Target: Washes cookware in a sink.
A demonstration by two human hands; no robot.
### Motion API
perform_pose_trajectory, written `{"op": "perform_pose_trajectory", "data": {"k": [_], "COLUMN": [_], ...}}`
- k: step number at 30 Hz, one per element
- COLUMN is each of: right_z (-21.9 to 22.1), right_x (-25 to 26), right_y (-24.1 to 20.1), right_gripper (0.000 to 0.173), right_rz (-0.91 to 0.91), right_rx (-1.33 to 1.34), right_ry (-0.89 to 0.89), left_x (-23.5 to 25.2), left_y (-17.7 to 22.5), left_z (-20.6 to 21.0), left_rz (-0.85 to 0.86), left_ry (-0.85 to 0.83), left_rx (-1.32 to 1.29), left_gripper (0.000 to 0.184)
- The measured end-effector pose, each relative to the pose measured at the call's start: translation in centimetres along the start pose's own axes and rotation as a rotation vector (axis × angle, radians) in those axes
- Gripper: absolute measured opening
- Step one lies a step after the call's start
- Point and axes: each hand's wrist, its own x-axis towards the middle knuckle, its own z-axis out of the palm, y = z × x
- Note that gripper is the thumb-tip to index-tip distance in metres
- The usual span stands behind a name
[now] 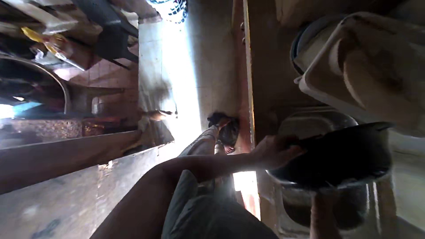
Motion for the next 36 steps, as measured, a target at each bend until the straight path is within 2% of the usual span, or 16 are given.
{"op": "perform_pose_trajectory", "data": {"k": [1,3,5,8,11,12,14,17,19,22,23,25,28,29,32,36], "right_z": [-0.2,-2.2,-5.0,-8.7,-9.9,-9.3,-6.8,-3.1,-5.7,-11.3,-11.9,-9.9,-4.0,-3.4,-4.5,-3.4], "right_x": [2.0,3.4,1.6,-2.1,-6.0,-7.7,-11.1,-9.8,-7.7,-5.4,-5.2,-6.3,-6.4,-6.6,-7.3,-11.9], "right_y": [4.2,8.3,7.6,3.5,1.8,0.9,-2.1,-3.1,-2.4,-0.5,-0.7,-2.6,-3.1,-2.7,0.6,7.2], "right_gripper": [0.037,0.039,0.041,0.045,0.042,0.038,0.035,0.039,0.034,0.04,0.041,0.035,0.033,0.033,0.037,0.04], "right_rz": [0.011,0.098,0.145,0.153,-0.081,-0.205,-0.294,-0.574,-0.465,0.039,0.109,-0.007,-0.385,-0.363,-0.004,0.152], "right_rx": [0.088,0.195,0.311,0.508,0.557,0.501,0.315,0.052,0.085,0.559,0.599,0.489,0.356,0.399,0.637,1.073], "right_ry": [0.047,0.032,0.088,0.261,0.511,0.591,0.707,0.822,0.767,0.54,0.524,0.588,0.629,0.586,0.434,0.557], "left_x": [0.1,0.6,0.9,1.5,3.4,4.2,5.3,5.8,5.2,3.6,3.6,4.6,6.2,6.0,4.7,6.9], "left_y": [0.1,0.9,1.5,1.5,0.2,0.0,0.3,0.0,-0.3,-1.2,-1.4,-1.7,-4.2,-4.9,-4.7,-5.0], "left_z": [0.2,0.7,1.7,3.9,7.2,8.7,11.4,14.6,15.3,14.4,14.3,13.9,12.6,12.2,11.2,8.3], "left_rz": [0.007,0.007,0.017,0.098,0.118,0.087,0.055,0.173,0.21,0.08,-0.004,-0.13,-0.242,-0.303,-0.412,-0.4], "left_ry": [-0.017,-0.084,-0.158,-0.219,-0.273,-0.287,-0.35,-0.374,-0.381,-0.376,-0.356,-0.318,-0.275,-0.259,-0.196,-0.292], "left_rx": [-0.001,0.038,0.11,0.215,0.33,0.395,0.524,0.663,0.666,0.559,0.496,0.384,0.212,0.154,0.088,-0.025], "left_gripper": [0.027,0.029,0.029,0.03,0.034,0.037,0.043,0.043,0.044,0.05,0.051,0.05,0.044,0.044,0.041,0.042]}}
